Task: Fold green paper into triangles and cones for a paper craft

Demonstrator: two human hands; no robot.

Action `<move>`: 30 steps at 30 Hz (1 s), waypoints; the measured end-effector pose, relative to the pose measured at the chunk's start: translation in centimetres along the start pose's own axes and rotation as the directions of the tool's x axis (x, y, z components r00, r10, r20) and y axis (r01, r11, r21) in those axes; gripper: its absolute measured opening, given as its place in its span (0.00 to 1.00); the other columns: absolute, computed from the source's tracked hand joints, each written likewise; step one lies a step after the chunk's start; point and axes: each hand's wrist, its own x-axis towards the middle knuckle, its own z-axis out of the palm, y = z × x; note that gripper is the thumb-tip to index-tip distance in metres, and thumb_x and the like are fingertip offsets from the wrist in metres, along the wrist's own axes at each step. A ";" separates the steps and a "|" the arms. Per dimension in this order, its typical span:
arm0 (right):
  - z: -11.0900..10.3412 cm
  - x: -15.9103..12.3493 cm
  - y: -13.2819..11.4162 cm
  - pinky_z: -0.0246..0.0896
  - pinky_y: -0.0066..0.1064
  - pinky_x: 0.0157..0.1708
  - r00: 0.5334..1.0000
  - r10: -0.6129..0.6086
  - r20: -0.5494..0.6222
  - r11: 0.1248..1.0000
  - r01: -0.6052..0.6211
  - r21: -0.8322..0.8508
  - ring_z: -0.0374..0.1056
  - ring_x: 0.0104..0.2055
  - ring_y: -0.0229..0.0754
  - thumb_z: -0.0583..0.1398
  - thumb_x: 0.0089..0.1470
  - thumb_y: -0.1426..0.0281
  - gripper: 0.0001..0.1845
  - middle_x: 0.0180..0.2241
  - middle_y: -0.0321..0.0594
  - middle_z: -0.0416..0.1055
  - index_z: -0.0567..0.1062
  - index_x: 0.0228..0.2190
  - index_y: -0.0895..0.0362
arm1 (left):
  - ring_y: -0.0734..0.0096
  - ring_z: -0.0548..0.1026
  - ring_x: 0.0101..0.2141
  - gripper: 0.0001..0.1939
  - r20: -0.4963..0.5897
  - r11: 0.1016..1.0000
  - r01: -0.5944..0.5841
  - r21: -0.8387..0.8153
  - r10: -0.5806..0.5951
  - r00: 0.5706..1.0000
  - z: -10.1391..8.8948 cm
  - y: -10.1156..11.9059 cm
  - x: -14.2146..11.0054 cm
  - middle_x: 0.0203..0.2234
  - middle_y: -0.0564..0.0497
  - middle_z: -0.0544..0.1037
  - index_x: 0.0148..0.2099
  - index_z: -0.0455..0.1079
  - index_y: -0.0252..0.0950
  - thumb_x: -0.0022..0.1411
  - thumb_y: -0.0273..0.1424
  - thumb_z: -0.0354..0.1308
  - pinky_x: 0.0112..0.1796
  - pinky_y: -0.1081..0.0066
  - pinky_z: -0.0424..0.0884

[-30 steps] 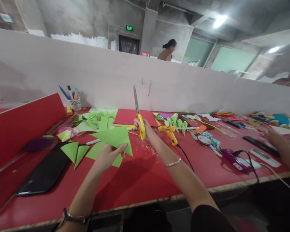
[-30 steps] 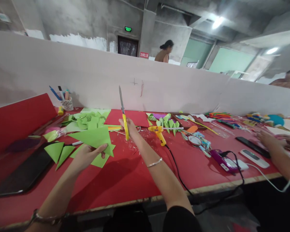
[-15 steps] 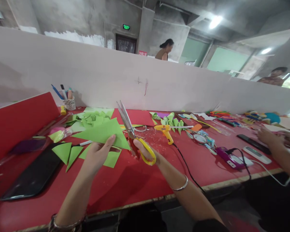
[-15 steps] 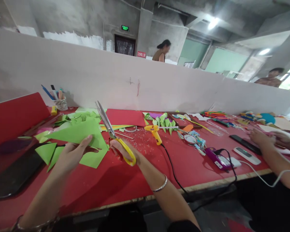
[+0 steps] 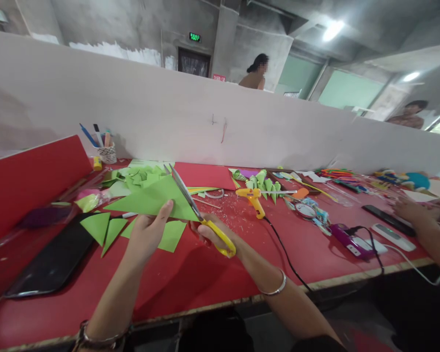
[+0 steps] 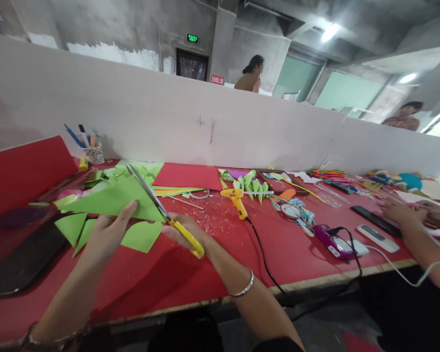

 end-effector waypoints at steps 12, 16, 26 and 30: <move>0.2 -0.6 -1.0 0.49 0.26 0.20 0.980 0.075 -0.185 0.995 -0.084 -0.045 0.51 0.20 0.32 0.52 0.50 0.58 0.14 0.19 0.30 0.56 0.62 0.25 0.56 | 0.63 0.73 0.39 0.22 0.265 0.897 -0.234 0.376 0.138 0.954 -0.5 1.7 -0.5 0.30 0.53 0.79 0.21 0.73 0.40 0.56 0.46 0.46 0.47 0.69 0.63; 0.3 -0.7 -1.2 0.50 0.26 0.20 0.976 0.098 -0.194 0.995 -0.100 0.001 0.52 0.20 0.32 0.52 0.50 0.57 0.14 0.19 0.31 0.56 0.63 0.25 0.56 | 0.64 0.73 0.36 0.22 0.284 0.886 -0.228 0.403 0.116 0.952 -0.6 2.2 -0.7 0.27 0.53 0.78 0.20 0.72 0.40 0.56 0.45 0.46 0.45 0.71 0.63; 0.3 -0.3 -0.3 0.45 0.24 0.17 0.981 0.104 -0.160 0.993 -0.093 0.079 0.47 0.19 0.31 0.54 0.47 0.54 0.17 0.18 0.30 0.51 0.63 0.25 0.56 | 0.65 0.72 0.36 0.25 0.281 0.868 -0.220 0.445 0.098 0.955 -0.7 2.0 -0.4 0.27 0.55 0.78 0.18 0.71 0.40 0.55 0.47 0.44 0.42 0.75 0.63; 0.4 -0.1 -0.2 0.46 0.25 0.16 0.983 0.084 -0.164 0.992 -0.067 0.108 0.49 0.19 0.32 0.53 0.46 0.51 0.19 0.17 0.31 0.52 0.62 0.23 0.56 | 0.64 0.72 0.36 0.25 0.298 0.861 -0.215 0.461 0.078 0.951 -0.7 2.0 -0.4 0.26 0.54 0.77 0.18 0.71 0.40 0.55 0.49 0.44 0.40 0.75 0.64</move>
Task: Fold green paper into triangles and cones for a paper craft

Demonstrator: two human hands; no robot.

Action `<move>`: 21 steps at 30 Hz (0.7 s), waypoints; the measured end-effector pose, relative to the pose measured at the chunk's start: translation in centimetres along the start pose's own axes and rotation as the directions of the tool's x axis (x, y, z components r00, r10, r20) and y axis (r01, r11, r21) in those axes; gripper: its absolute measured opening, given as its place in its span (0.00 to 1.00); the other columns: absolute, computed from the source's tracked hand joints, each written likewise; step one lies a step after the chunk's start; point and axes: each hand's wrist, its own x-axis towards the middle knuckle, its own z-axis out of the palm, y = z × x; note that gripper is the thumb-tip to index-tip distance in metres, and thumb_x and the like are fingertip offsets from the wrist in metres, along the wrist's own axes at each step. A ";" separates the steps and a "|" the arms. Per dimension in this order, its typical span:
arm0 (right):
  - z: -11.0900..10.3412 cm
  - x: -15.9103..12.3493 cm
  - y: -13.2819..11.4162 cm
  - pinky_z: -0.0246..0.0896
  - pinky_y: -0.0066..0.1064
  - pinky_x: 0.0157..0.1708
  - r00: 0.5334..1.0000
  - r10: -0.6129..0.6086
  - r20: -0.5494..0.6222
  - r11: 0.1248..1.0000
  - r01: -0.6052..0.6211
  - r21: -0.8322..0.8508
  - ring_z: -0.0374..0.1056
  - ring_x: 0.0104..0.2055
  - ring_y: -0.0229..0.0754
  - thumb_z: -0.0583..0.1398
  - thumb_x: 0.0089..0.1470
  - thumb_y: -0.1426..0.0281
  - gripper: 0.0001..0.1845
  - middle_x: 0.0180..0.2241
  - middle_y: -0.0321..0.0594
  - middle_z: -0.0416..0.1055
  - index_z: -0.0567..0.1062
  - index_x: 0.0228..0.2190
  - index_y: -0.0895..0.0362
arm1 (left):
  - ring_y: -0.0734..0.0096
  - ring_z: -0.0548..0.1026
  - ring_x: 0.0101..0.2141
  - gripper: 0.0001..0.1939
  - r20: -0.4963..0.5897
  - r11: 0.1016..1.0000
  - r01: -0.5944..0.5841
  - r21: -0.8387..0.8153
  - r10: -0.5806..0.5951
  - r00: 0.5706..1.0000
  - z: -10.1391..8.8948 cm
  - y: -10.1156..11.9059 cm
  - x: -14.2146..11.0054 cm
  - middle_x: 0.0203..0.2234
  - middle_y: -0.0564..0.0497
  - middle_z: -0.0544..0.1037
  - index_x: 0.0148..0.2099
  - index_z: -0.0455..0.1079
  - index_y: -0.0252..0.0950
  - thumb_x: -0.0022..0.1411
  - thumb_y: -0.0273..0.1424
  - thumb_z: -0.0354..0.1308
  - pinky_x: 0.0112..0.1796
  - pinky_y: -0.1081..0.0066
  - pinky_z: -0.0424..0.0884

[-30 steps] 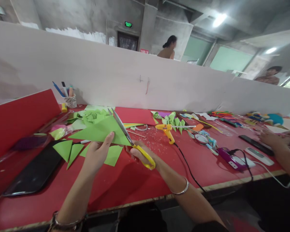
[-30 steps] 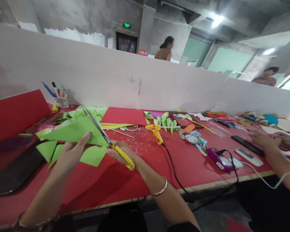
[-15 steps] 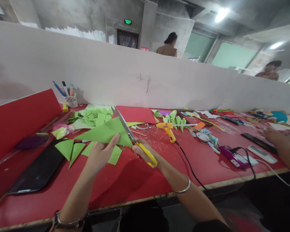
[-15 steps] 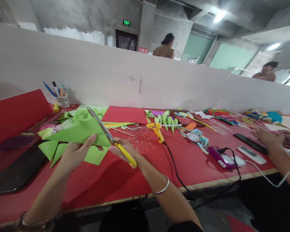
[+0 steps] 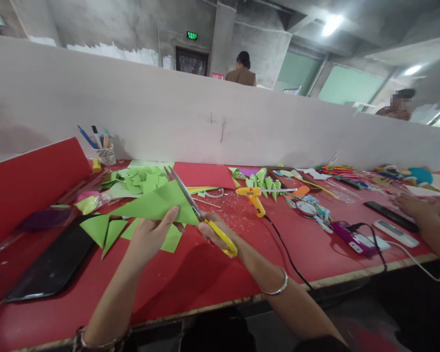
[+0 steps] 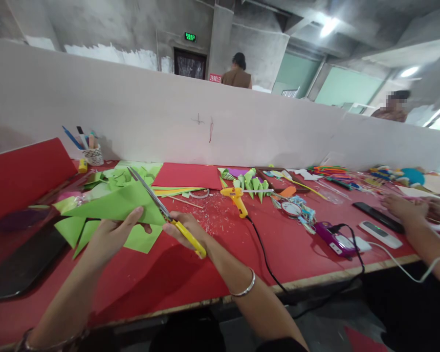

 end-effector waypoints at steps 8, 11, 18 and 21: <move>-0.1 0.0 1.1 0.46 0.24 0.14 0.997 -0.007 0.076 1.000 0.007 0.004 0.50 0.17 0.31 0.49 0.47 0.47 0.24 0.16 0.31 0.52 0.63 0.24 0.56 | 0.61 0.71 0.38 0.26 0.014 0.999 0.031 0.030 -0.031 0.999 -0.2 0.3 -0.1 0.27 0.54 0.78 0.16 0.69 0.41 0.53 0.51 0.43 0.43 0.73 0.63; -0.1 -0.2 0.9 0.46 0.23 0.14 0.997 -0.015 0.079 1.000 0.016 -0.011 0.50 0.18 0.31 0.48 0.49 0.48 0.24 0.16 0.31 0.53 0.63 0.24 0.57 | 0.61 0.72 0.37 0.26 0.038 0.998 0.056 0.013 -0.057 0.998 -0.2 0.1 -0.2 0.27 0.53 0.78 0.15 0.67 0.40 0.53 0.51 0.44 0.44 0.71 0.63; -0.1 -0.4 0.2 0.48 0.27 0.16 0.997 0.007 0.076 1.000 -0.005 -0.029 0.50 0.18 0.33 0.49 0.47 0.47 0.23 0.17 0.32 0.53 0.62 0.23 0.55 | 0.64 0.73 0.32 0.25 0.079 0.999 0.022 -0.040 -0.018 0.997 -0.2 -0.1 -0.2 0.24 0.53 0.78 0.16 0.67 0.39 0.54 0.50 0.44 0.40 0.73 0.65; 0.0 -0.2 0.6 0.47 0.26 0.16 0.997 0.015 0.075 1.000 -0.017 0.021 0.52 0.20 0.34 0.50 0.45 0.46 0.24 0.17 0.32 0.53 0.62 0.22 0.55 | 0.65 0.73 0.32 0.25 0.089 0.999 0.026 -0.033 -0.023 0.996 -0.2 0.0 -0.2 0.24 0.53 0.78 0.17 0.68 0.39 0.54 0.49 0.44 0.39 0.74 0.65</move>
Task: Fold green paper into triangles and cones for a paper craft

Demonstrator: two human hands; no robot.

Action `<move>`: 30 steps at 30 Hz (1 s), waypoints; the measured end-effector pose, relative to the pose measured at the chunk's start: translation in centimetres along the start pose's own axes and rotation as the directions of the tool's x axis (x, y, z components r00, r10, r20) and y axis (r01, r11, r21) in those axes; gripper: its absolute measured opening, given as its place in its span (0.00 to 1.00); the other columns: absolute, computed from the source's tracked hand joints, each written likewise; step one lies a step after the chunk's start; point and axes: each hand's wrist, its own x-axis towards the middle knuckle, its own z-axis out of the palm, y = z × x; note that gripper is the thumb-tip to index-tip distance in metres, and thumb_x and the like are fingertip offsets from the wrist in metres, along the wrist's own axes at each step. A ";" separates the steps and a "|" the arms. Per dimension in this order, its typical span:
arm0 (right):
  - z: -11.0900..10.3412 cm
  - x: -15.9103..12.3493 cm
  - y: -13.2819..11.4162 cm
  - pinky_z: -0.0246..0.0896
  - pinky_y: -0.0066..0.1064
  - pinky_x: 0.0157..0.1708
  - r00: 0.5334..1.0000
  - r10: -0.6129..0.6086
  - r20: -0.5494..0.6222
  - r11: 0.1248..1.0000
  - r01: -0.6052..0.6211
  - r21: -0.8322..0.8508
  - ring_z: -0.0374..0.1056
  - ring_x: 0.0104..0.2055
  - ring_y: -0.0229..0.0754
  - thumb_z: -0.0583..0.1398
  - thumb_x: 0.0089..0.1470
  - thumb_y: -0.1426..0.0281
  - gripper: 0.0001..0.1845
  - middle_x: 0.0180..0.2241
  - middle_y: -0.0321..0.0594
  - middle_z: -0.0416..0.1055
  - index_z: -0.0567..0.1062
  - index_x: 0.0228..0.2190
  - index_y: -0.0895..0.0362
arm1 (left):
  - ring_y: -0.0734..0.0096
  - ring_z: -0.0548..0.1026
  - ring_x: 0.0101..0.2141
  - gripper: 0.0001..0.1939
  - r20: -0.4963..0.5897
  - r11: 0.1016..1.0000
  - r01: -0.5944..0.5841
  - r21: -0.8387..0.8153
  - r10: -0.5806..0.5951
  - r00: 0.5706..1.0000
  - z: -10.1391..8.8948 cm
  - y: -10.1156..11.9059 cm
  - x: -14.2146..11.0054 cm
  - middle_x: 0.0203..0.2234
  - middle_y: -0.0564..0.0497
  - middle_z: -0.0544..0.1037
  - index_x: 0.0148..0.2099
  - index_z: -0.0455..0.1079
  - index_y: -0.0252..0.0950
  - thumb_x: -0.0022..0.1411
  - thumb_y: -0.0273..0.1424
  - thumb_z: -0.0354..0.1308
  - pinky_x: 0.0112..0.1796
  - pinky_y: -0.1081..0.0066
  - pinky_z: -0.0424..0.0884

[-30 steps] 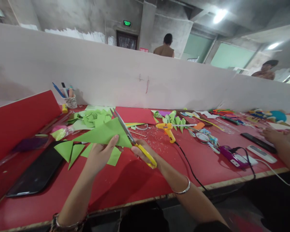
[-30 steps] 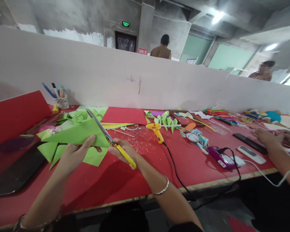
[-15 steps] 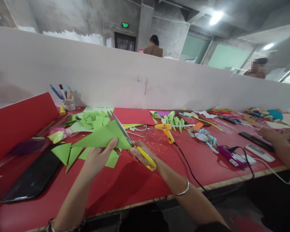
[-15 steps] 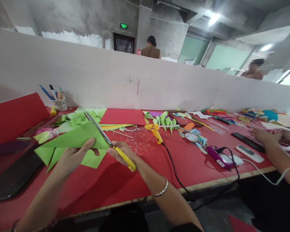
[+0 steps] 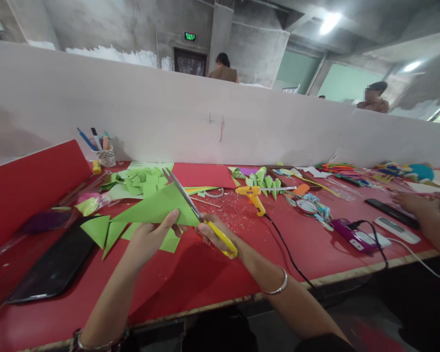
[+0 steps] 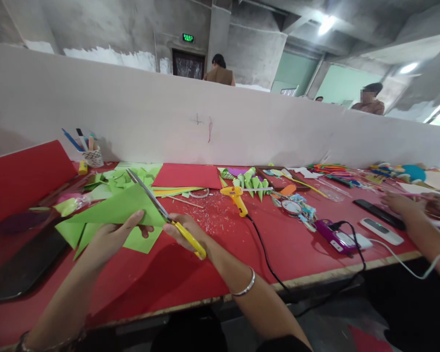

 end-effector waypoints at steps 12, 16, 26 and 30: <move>-0.4 -0.2 -0.2 0.49 0.22 0.17 1.000 0.017 -0.014 0.999 -0.017 0.028 0.50 0.20 0.30 0.54 0.47 0.52 0.19 0.18 0.30 0.53 0.65 0.27 0.57 | 0.67 0.73 0.27 0.25 0.019 0.994 -0.031 0.109 0.029 0.999 -0.1 0.5 0.1 0.20 0.54 0.76 0.17 0.67 0.40 0.54 0.48 0.42 0.32 0.77 0.66; -0.5 -0.1 -0.5 0.48 0.22 0.16 1.000 0.002 -0.018 1.000 -0.002 -0.004 0.50 0.20 0.30 0.55 0.45 0.52 0.19 0.19 0.30 0.53 0.64 0.25 0.57 | 0.67 0.73 0.27 0.24 0.013 0.994 -0.025 0.106 0.024 1.000 -0.3 0.3 0.0 0.20 0.53 0.76 0.17 0.67 0.40 0.53 0.49 0.43 0.31 0.76 0.66; -1.1 0.1 1.1 0.44 0.20 0.12 0.977 0.143 -0.159 0.985 -0.124 0.122 0.49 0.15 0.28 0.49 0.48 0.47 0.24 0.17 0.29 0.52 0.61 0.23 0.57 | 0.65 0.73 0.29 0.23 -0.034 0.989 0.066 0.131 -0.062 0.997 -0.9 -0.9 0.6 0.21 0.53 0.76 0.16 0.67 0.39 0.49 0.50 0.46 0.33 0.75 0.66; -1.3 0.3 0.8 0.44 0.21 0.13 0.973 0.155 -0.172 0.982 -0.134 0.132 0.49 0.15 0.29 0.48 0.49 0.48 0.23 0.17 0.29 0.52 0.60 0.23 0.56 | 0.70 0.68 0.20 0.22 -0.050 0.993 0.106 0.047 -0.104 0.993 -1.0 -1.5 0.7 0.14 0.53 0.70 0.14 0.61 0.38 0.46 0.50 0.49 0.24 0.74 0.64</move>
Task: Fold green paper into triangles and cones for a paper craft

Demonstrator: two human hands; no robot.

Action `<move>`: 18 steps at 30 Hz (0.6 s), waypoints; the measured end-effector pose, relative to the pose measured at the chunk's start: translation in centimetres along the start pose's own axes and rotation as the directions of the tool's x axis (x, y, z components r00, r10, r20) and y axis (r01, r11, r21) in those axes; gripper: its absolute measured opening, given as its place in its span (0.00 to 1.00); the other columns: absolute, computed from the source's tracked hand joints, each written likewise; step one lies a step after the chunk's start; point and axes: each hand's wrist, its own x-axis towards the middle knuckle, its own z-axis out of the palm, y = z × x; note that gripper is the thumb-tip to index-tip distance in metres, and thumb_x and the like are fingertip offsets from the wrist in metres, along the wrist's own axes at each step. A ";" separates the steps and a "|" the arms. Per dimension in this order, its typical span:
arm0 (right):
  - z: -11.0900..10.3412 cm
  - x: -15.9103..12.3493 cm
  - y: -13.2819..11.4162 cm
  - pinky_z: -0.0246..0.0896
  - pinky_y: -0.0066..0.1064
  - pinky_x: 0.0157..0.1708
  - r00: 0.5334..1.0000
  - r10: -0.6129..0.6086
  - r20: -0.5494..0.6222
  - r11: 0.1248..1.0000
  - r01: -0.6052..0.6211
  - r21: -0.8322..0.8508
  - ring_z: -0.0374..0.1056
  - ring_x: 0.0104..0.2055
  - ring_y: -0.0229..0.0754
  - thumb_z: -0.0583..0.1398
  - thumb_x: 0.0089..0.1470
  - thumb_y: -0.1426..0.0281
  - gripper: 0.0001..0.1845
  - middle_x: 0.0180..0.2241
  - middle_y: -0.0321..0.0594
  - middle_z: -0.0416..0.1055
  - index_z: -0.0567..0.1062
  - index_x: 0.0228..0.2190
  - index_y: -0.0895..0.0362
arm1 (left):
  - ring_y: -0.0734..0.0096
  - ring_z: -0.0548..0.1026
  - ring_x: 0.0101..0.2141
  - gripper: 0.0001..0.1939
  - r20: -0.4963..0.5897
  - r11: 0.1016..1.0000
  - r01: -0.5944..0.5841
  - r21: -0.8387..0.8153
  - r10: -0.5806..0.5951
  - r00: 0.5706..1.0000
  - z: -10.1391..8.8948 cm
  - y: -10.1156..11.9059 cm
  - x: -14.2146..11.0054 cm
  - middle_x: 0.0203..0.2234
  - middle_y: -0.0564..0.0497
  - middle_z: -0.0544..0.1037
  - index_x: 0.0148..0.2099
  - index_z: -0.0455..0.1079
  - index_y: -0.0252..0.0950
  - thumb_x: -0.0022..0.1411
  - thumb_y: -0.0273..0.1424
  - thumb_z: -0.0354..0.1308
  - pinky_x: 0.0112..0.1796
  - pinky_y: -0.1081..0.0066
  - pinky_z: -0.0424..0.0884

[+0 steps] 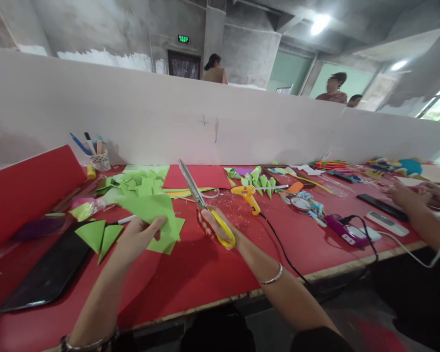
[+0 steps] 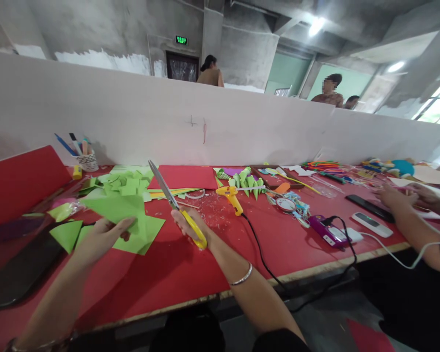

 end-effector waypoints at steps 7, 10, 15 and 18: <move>-0.9 0.9 0.7 0.46 0.24 0.20 0.938 -0.329 -0.109 0.796 0.213 -0.566 0.53 0.19 0.32 0.52 0.48 0.54 0.17 0.18 0.30 0.56 0.61 0.24 0.56 | 0.79 0.55 0.11 0.26 0.523 0.992 0.028 0.126 -0.090 0.848 0.5 -1.6 -0.1 0.05 0.57 0.57 0.10 0.55 0.35 0.48 0.49 0.50 0.20 0.75 0.56; -1.2 0.9 0.6 0.47 0.25 0.23 0.911 -0.389 -0.138 0.556 0.113 -0.824 0.59 0.24 0.36 0.55 0.45 0.54 0.18 0.23 0.34 0.63 0.63 0.28 0.56 | 0.78 0.58 0.11 0.27 0.655 0.978 0.036 0.206 -0.165 0.737 1.2 -2.7 0.1 0.05 0.54 0.61 0.10 0.59 0.35 0.49 0.49 0.49 0.20 0.74 0.58; -1.1 0.7 0.2 0.48 0.27 0.25 0.913 -0.398 -0.092 0.334 0.051 -0.941 0.64 0.29 0.41 0.54 0.45 0.50 0.23 0.29 0.40 0.68 0.64 0.32 0.57 | 0.73 0.65 0.13 0.26 0.297 0.987 0.160 0.033 -0.163 0.941 1.3 -3.7 1.2 0.13 0.50 0.70 0.21 0.67 0.33 0.48 0.53 0.47 0.18 0.73 0.61; -0.9 0.7 0.4 0.49 0.28 0.26 0.911 -0.405 -0.079 0.271 0.037 -0.962 0.64 0.29 0.42 0.53 0.45 0.47 0.25 0.27 0.40 0.68 0.64 0.30 0.57 | 0.72 0.69 0.17 0.30 0.040 0.939 0.124 -0.322 -0.117 0.992 0.4 -2.9 1.6 0.22 0.48 0.75 0.31 0.69 0.32 0.49 0.55 0.44 0.22 0.71 0.67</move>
